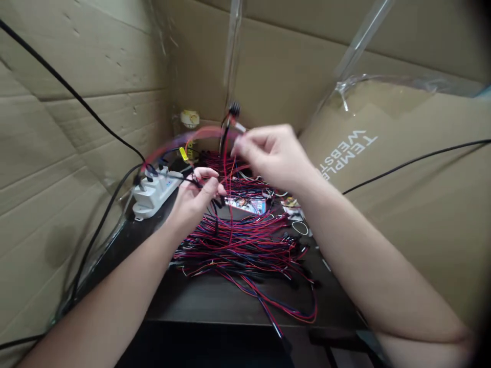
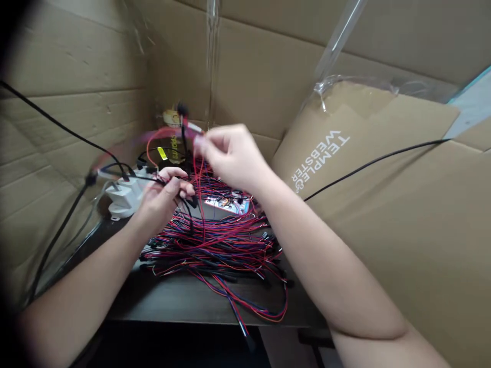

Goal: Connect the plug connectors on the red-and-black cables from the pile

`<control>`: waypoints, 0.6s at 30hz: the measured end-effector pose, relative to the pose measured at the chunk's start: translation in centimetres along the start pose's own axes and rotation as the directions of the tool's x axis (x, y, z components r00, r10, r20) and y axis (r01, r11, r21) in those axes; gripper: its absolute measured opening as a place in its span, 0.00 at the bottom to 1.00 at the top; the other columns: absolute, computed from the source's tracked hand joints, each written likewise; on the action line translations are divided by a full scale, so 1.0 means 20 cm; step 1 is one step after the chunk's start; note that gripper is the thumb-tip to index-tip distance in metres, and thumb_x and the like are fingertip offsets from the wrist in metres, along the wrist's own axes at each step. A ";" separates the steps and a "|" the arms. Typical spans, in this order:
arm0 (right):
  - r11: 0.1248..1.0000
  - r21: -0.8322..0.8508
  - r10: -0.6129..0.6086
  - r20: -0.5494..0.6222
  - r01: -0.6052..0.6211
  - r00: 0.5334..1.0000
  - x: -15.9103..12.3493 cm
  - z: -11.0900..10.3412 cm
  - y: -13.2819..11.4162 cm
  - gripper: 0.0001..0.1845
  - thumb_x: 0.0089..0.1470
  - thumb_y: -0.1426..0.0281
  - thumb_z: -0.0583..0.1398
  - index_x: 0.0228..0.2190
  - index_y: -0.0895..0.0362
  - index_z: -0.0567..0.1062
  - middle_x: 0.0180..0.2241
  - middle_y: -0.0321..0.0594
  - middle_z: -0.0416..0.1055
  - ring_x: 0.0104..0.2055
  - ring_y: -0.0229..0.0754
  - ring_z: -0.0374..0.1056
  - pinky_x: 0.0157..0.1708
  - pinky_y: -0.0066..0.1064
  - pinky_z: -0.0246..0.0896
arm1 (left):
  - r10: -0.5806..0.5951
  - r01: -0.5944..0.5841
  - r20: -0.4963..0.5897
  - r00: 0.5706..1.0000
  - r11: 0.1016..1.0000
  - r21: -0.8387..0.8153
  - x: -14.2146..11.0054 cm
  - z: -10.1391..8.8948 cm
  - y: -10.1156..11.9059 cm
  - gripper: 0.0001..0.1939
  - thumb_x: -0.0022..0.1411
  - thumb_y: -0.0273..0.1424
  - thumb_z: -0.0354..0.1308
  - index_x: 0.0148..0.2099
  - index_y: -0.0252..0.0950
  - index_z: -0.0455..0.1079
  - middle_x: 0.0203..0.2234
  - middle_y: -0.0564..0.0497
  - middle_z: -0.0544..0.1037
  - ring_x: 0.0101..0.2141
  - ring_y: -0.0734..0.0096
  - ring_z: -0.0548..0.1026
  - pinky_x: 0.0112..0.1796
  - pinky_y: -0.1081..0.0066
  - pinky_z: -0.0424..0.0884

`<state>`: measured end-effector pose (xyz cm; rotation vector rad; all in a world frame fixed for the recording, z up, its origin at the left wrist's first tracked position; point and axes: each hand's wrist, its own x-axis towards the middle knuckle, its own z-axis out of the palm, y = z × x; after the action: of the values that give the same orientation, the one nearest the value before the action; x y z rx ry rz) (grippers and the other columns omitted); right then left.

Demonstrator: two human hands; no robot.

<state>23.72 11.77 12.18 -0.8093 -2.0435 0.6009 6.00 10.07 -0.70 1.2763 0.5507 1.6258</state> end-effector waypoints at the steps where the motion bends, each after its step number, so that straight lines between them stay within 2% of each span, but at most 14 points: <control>1: 0.995 0.036 0.084 0.138 -0.089 0.987 -0.04 0.00 0.04 0.25 0.62 0.51 0.64 0.28 0.60 0.79 0.15 0.29 0.61 0.17 0.30 0.52 0.19 0.27 0.45 | -0.012 0.010 0.012 1.000 0.994 0.107 0.00 0.00 -0.01 0.22 0.62 0.49 0.68 0.47 0.38 0.72 0.30 0.50 0.81 0.31 0.70 0.77 0.36 0.69 0.73; 2: 0.982 0.092 0.145 0.200 -0.165 0.969 -0.08 0.01 0.08 0.26 0.61 0.48 0.64 0.30 0.60 0.80 0.15 0.29 0.62 0.17 0.30 0.52 0.18 0.27 0.45 | -0.021 0.018 0.010 1.000 0.976 0.216 0.00 0.00 -0.02 0.23 0.63 0.50 0.66 0.48 0.37 0.71 0.31 0.49 0.82 0.33 0.67 0.78 0.38 0.66 0.74; 4: 0.940 0.214 0.220 0.219 -0.267 0.950 -0.15 0.03 0.16 0.27 0.60 0.45 0.63 0.35 0.59 0.80 0.17 0.29 0.64 0.17 0.30 0.53 0.18 0.26 0.46 | -0.019 0.026 -0.024 1.000 0.927 0.375 0.00 -0.01 -0.01 0.27 0.61 0.53 0.66 0.50 0.37 0.72 0.36 0.46 0.83 0.37 0.63 0.79 0.43 0.61 0.75; 7: 0.883 0.331 0.249 0.273 -0.333 0.929 -0.20 0.08 0.23 0.27 0.59 0.45 0.64 0.35 0.59 0.80 0.21 0.32 0.70 0.21 0.31 0.61 0.22 0.24 0.57 | -0.003 0.024 -0.045 0.999 0.885 0.466 0.00 0.00 -0.01 0.32 0.57 0.53 0.69 0.55 0.38 0.72 0.48 0.43 0.81 0.47 0.58 0.78 0.49 0.58 0.74; 9: 0.864 0.403 0.220 0.238 -0.302 0.946 -0.18 0.12 0.23 0.27 0.57 0.44 0.65 0.35 0.58 0.80 0.24 0.33 0.73 0.25 0.32 0.67 0.27 0.24 0.64 | -0.025 0.039 -0.038 0.999 0.905 0.423 0.01 0.02 -0.02 0.31 0.56 0.50 0.71 0.56 0.39 0.73 0.53 0.42 0.79 0.51 0.57 0.77 0.52 0.58 0.73; 11: 0.862 0.447 0.170 0.185 -0.237 0.968 -0.13 0.16 0.19 0.28 0.56 0.42 0.65 0.34 0.57 0.81 0.25 0.34 0.74 0.28 0.33 0.69 0.31 0.26 0.67 | -0.047 0.057 -0.040 0.998 0.946 0.320 0.01 0.04 -0.03 0.27 0.58 0.46 0.71 0.54 0.38 0.74 0.51 0.43 0.80 0.51 0.58 0.78 0.53 0.60 0.73; 12: 0.872 0.439 0.143 0.195 -0.217 0.970 -0.09 0.18 0.15 0.29 0.56 0.42 0.65 0.33 0.57 0.81 0.25 0.35 0.75 0.29 0.34 0.70 0.31 0.26 0.67 | -0.044 0.053 -0.042 0.998 0.962 0.269 0.01 0.05 -0.04 0.24 0.59 0.44 0.71 0.52 0.38 0.75 0.50 0.43 0.81 0.51 0.59 0.78 0.53 0.61 0.73; 14: 0.920 0.338 0.102 0.281 -0.197 0.954 -0.02 0.18 0.07 0.31 0.55 0.40 0.64 0.28 0.58 0.80 0.24 0.36 0.73 0.27 0.34 0.68 0.28 0.27 0.65 | -0.021 0.034 -0.065 0.998 0.979 0.203 0.00 0.05 -0.04 0.19 0.60 0.41 0.70 0.49 0.38 0.77 0.48 0.45 0.81 0.49 0.62 0.78 0.52 0.64 0.74; 15: 0.952 0.256 0.095 0.271 -0.167 0.958 0.02 0.17 0.03 0.31 0.56 0.41 0.64 0.27 0.58 0.79 0.22 0.36 0.71 0.26 0.34 0.66 0.26 0.26 0.62 | -0.022 0.036 -0.085 0.996 0.986 0.163 0.00 0.05 -0.03 0.17 0.60 0.40 0.70 0.48 0.38 0.77 0.48 0.45 0.81 0.48 0.64 0.78 0.50 0.66 0.75; 18: 0.997 0.043 0.053 0.087 -0.057 0.995 0.09 0.08 -0.08 0.27 0.60 0.45 0.63 0.29 0.58 0.79 0.19 0.33 0.67 0.25 0.34 0.63 0.25 0.26 0.59 | -0.095 0.089 -0.129 0.987 0.995 -0.050 0.00 0.03 0.01 0.13 0.57 0.36 0.71 0.43 0.38 0.77 0.49 0.48 0.80 0.42 0.70 0.80 0.43 0.70 0.77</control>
<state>20.94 11.81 13.35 -0.8274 -2.0829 0.7218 6.52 9.86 -0.33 1.1015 0.6415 1.6429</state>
